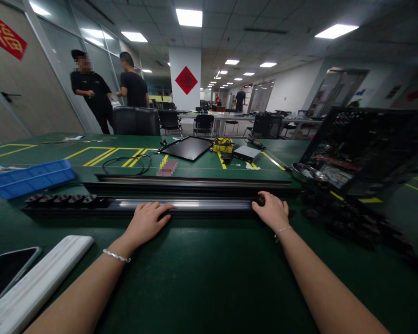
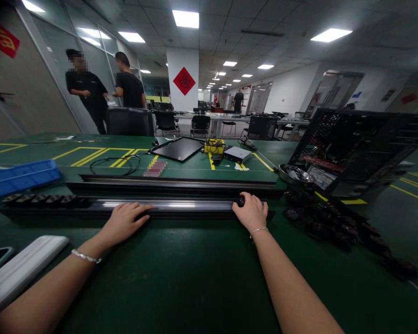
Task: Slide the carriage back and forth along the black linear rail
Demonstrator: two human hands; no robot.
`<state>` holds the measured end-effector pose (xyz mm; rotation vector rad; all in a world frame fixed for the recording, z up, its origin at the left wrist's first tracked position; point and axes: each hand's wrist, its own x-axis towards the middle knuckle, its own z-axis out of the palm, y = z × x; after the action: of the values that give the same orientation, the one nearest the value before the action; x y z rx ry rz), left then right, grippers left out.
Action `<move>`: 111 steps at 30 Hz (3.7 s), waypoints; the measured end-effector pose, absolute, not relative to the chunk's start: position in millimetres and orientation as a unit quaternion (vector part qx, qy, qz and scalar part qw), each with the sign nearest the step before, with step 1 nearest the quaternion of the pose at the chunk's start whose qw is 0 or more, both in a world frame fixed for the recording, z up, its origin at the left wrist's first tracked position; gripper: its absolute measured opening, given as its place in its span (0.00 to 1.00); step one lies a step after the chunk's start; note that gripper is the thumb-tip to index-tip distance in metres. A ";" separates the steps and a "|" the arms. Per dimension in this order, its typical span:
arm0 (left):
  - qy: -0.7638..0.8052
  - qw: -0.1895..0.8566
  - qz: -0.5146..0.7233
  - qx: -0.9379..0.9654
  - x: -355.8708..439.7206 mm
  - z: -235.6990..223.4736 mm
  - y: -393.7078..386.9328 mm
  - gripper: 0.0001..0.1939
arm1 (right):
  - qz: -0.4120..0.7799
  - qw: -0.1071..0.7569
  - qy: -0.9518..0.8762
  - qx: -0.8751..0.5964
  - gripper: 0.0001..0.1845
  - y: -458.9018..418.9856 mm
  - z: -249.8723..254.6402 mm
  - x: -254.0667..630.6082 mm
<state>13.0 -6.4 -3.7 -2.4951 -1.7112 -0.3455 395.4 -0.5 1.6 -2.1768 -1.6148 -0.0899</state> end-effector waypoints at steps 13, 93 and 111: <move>-0.566 0.037 -0.118 -0.815 13.3 -2.4 -7.0 0.18 | -0.015 0.214 -0.573 -0.791 0.23 2.5 3.0 398.4; -0.565 0.035 -0.122 -0.815 12.6 -4.5 -6.1 0.18 | -0.007 0.199 -0.531 -0.823 0.27 -2.1 -1.2 409.3; -0.564 0.040 -0.123 -0.816 12.4 -5.2 -5.8 0.18 | -0.019 0.209 -0.535 -0.818 0.25 -0.9 -2.7 411.3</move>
<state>12.4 -5.8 -5.2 -2.4995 -1.7276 -0.3771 411.3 -0.9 -2.7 -2.2767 -1.4887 -0.0521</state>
